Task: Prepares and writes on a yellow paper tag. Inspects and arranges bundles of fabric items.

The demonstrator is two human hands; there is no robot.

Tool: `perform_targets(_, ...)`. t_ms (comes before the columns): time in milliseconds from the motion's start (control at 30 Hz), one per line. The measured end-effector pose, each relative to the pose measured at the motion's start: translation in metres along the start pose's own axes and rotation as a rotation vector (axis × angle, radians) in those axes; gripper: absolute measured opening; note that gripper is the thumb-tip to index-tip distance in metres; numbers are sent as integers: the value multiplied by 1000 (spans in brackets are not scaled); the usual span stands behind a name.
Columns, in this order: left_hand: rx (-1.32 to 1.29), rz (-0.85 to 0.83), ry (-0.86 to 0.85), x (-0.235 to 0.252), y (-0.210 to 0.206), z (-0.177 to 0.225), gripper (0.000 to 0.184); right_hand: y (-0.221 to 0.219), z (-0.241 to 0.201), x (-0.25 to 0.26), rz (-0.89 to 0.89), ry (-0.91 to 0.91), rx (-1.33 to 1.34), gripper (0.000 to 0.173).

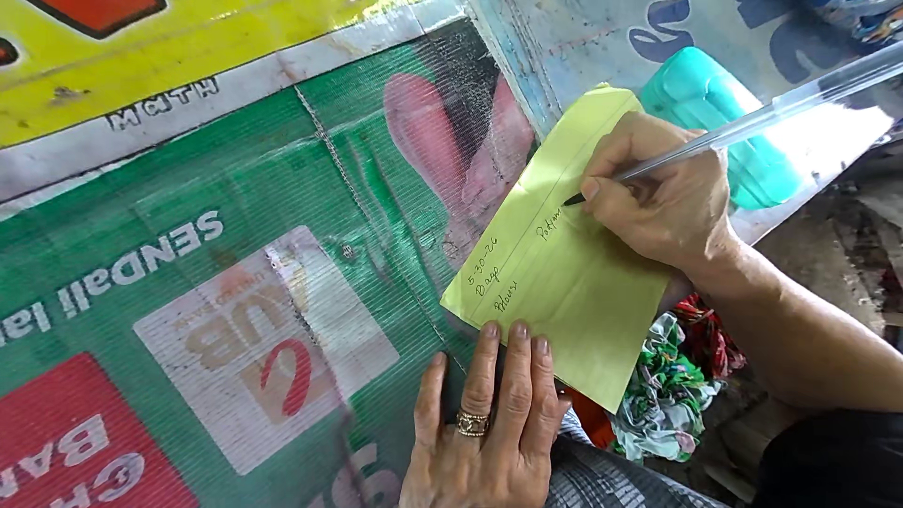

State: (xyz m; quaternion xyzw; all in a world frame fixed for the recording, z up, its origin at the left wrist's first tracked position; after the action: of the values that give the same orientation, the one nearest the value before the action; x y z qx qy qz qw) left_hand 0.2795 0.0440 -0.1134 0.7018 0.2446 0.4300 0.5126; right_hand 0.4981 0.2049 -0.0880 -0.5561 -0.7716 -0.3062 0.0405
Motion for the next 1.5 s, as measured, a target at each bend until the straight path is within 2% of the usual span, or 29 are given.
perform_targets(733,2,6,2,0,1,0,54,2,0,1,-20,-12,-4,6)
perform_targets(967,20,24,4,0,0,0,54,15,-1,3,136,29,198,11)
perform_targets(1067,33,32,3,1,0,0,52,13,-12,-11,113,-24,129,13)
perform_targets(1167,39,22,41,3,1,1,54,2,-29,-41,71,-43,-78,16)
perform_targets(1267,53,0,68,1,6,-3,60,-18,-43,-74,139,16,-252,17)
perform_targets(1367,88,-21,95,-10,13,-18,67,-51,-51,-106,208,62,-264,17)
perform_targets(1500,76,-55,111,-28,21,-36,63,-103,-64,-124,276,126,-254,21)
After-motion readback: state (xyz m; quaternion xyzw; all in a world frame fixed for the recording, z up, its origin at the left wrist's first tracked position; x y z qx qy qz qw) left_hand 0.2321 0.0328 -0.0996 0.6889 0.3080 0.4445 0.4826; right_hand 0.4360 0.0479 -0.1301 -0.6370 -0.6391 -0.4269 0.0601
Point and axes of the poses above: each hand's wrist, its own x-axis towards the middle knuckle, its own y-axis out of the back of the hand, z = x × y, the point moved 2 cm from there along x, towards the middle knuckle, and after that the axes turned 12 degrees about x, right-handed, at the moved point
